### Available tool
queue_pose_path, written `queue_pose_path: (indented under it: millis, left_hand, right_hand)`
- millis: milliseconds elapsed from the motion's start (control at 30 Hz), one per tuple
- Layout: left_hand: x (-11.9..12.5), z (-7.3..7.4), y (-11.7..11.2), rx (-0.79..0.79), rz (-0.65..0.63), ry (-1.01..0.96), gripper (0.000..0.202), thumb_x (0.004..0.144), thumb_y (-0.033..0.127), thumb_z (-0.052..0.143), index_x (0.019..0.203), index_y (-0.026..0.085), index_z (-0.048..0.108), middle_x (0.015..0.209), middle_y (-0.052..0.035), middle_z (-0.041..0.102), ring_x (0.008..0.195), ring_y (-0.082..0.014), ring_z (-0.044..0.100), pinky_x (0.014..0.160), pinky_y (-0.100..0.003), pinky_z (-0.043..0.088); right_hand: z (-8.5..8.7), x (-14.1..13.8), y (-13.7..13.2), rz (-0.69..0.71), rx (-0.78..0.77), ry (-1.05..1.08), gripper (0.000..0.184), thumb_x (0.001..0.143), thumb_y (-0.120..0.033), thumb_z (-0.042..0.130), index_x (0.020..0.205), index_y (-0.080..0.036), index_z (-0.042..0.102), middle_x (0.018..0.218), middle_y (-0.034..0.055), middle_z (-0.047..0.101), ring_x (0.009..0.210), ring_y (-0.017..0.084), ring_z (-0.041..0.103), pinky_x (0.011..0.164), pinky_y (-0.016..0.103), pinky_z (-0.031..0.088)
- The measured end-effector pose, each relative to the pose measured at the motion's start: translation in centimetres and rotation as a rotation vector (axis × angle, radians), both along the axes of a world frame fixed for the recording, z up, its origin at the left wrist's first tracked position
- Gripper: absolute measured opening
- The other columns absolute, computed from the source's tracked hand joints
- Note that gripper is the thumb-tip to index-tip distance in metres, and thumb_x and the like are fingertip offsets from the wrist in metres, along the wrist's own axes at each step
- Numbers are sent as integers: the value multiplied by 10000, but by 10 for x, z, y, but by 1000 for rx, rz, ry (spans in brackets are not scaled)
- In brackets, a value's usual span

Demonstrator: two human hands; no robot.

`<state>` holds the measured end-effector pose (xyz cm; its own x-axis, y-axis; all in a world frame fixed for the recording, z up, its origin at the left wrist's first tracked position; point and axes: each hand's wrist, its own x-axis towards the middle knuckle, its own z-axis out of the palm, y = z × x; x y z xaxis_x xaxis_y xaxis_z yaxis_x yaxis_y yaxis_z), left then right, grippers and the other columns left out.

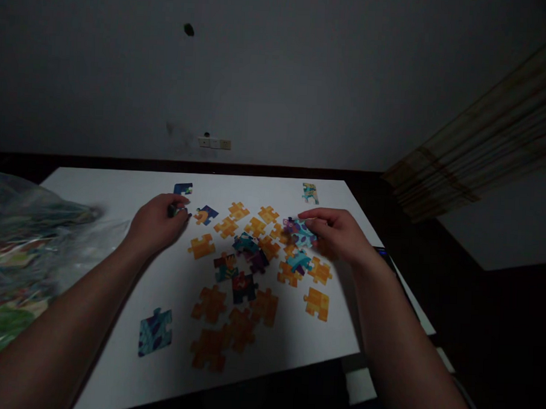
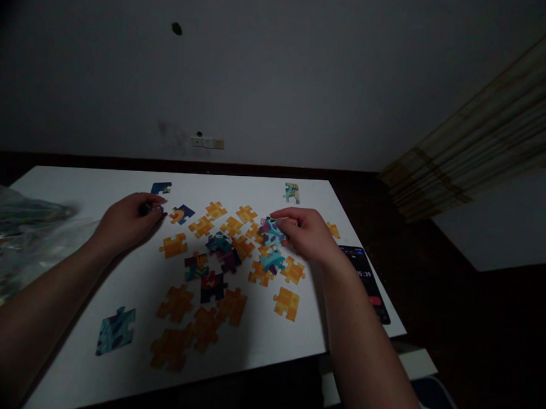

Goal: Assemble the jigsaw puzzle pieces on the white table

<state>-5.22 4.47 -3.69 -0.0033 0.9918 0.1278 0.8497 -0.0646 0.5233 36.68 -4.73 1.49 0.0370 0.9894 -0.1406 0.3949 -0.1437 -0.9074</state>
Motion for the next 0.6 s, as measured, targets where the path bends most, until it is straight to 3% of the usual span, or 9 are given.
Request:
queue_pose_path:
  millis: [167,433,600]
  left_hand:
    - [0,-3,1,14,18,2,325,923,362,666,1202,266,801,1304,-101,816,1220,-376,764,1119,-506,589]
    - [6,10,-6,-14,9,6,461,927,407,635,1290,179,803,1334,-154,809,1237,-379,756,1134,-522,576]
    - [9,13,-13,81,32,-34,404,956,392,643,1275,203,804,1308,-112,808,1193,-332,759,1106,-483,590]
  right_hand:
    - [-5,-4,-6,30,153,26,244,862,-455,860,978,-247,913,910,71,866,779,212,740,722,355,571]
    - [-13,-1,-8,-4,277,24,209,878,-423,832,974,-260,921,764,24,809,654,177,658,653,346,503]
    - [-18,-6,-7,-114,307,65,195,846,-370,844,989,-246,891,733,5,780,652,189,687,666,352,547]
